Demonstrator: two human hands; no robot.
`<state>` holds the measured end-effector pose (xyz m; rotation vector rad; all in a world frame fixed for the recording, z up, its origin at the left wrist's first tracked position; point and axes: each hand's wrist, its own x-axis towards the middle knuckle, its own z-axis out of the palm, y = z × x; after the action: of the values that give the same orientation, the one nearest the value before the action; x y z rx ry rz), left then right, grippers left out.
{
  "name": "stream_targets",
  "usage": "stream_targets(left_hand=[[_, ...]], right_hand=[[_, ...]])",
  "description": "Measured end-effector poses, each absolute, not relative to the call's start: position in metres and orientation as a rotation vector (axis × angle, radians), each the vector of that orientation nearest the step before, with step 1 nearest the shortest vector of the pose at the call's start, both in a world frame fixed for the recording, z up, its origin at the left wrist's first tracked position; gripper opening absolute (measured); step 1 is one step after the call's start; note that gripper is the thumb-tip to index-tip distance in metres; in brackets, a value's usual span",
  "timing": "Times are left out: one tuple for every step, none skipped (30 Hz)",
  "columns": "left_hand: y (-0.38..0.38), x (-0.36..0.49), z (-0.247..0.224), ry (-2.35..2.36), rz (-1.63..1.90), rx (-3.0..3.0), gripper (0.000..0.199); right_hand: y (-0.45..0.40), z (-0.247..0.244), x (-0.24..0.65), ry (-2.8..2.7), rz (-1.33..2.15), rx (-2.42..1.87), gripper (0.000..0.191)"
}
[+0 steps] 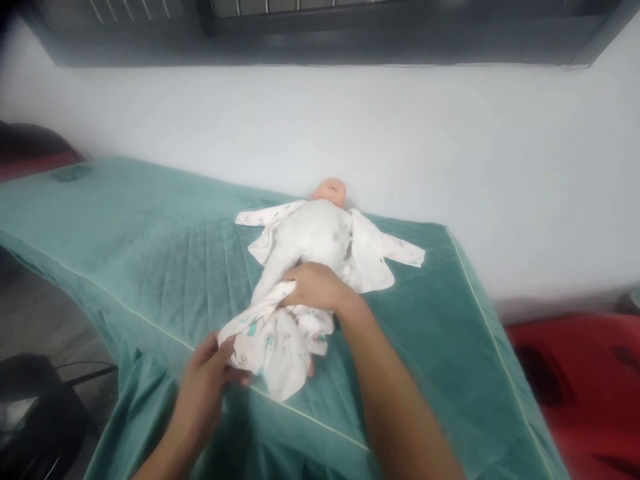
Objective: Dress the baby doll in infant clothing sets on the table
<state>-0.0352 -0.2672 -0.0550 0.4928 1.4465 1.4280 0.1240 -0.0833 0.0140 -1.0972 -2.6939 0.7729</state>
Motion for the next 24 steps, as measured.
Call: stream_targets(left_hand=[[-0.264,-0.036,-0.055,1.47,1.396,0.507,0.035],[-0.261,-0.037,-0.055,1.496,1.361,0.534,0.033],[-0.259,-0.038,-0.054,1.523,1.32,0.576,0.032],[-0.257,-0.04,-0.054,1.545,1.279,0.625,0.03],[-0.255,-0.041,-0.052,1.557,1.245,0.674,0.029],[-0.254,-0.043,-0.051,1.554,1.218,0.722,0.029],[-0.253,-0.044,-0.049,1.537,1.197,0.767,0.029],[-0.252,-0.046,-0.048,1.508,1.181,0.807,0.03],[-0.251,-0.048,-0.047,1.474,1.171,0.845,0.031],[-0.249,-0.049,-0.046,1.442,1.168,0.884,0.031],[-0.248,-0.051,-0.046,1.415,1.168,0.924,0.031],[-0.245,-0.052,-0.047,1.402,1.175,0.96,0.031],[-0.242,-0.053,-0.048,1.402,1.185,0.994,0.03],[-0.238,-0.054,-0.05,1.417,1.195,1.029,0.029],[-0.233,-0.055,-0.051,1.445,1.206,1.071,0.027],[-0.227,-0.056,-0.053,1.489,1.222,1.123,0.025],[-0.221,-0.057,-0.054,1.544,1.242,1.185,0.023],[-0.214,-0.059,-0.056,1.599,1.267,1.252,0.021],[-0.207,-0.061,-0.056,1.644,1.291,1.319,0.019],[-0.199,-0.063,-0.057,1.673,1.312,1.38,0.018],[-0.191,-0.065,-0.058,1.681,1.327,1.433,0.017],[-0.184,-0.068,-0.058,1.668,1.338,1.482,0.017],[-0.176,-0.07,-0.058,1.642,1.341,1.532,0.017],[-0.169,-0.072,-0.059,1.614,1.338,1.585,0.017]], right_hand=[[-0.084,0.014,0.124,-2.689,0.778,-1.095,0.025],[-0.084,0.015,0.124,-2.688,0.78,-1.094,0.025],[-0.084,0.015,0.124,-2.689,0.782,-1.095,0.024],[-0.084,0.015,0.124,-2.69,0.785,-1.095,0.023],[-0.084,0.015,0.125,-2.689,0.79,-1.091,0.022],[-0.083,0.015,0.125,-2.684,0.798,-1.084,0.02],[-0.083,0.014,0.126,-2.676,0.812,-1.076,0.019],[-0.082,0.013,0.127,-2.663,0.83,-1.068,0.017],[-0.081,0.012,0.128,-2.647,0.853,-1.061,0.015],[-0.08,0.012,0.129,-2.629,0.879,-1.055,0.014],[-0.079,0.011,0.13,-2.612,0.905,-1.049,0.013],[-0.078,0.01,0.131,-2.595,0.93,-1.042,0.013],[-0.077,0.01,0.131,-2.579,0.954,-1.034,0.013],[-0.076,0.01,0.132,-2.561,0.979,-1.025,0.014],[-0.076,0.01,0.133,-2.542,1.004,-1.016,0.014],[-0.076,0.01,0.133,-2.522,1.028,-1.009,0.015],[-0.076,0.01,0.133,-2.5,1.051,-1.006,0.016],[-0.076,0.01,0.133,-2.478,1.068,-1.006,0.018],[-0.077,0.011,0.134,-2.458,1.081,-1.01,0.02],[-0.077,0.011,0.134,-2.443,1.091,-1.016,0.022],[-0.078,0.012,0.134,-2.432,1.099,-1.021,0.023],[-0.078,0.012,0.134,-2.424,1.106,-1.024,0.024],[-0.079,0.013,0.134,-2.418,1.113,-1.024,0.024],[-0.08,0.013,0.134,-2.411,1.12,-1.022,0.024]])
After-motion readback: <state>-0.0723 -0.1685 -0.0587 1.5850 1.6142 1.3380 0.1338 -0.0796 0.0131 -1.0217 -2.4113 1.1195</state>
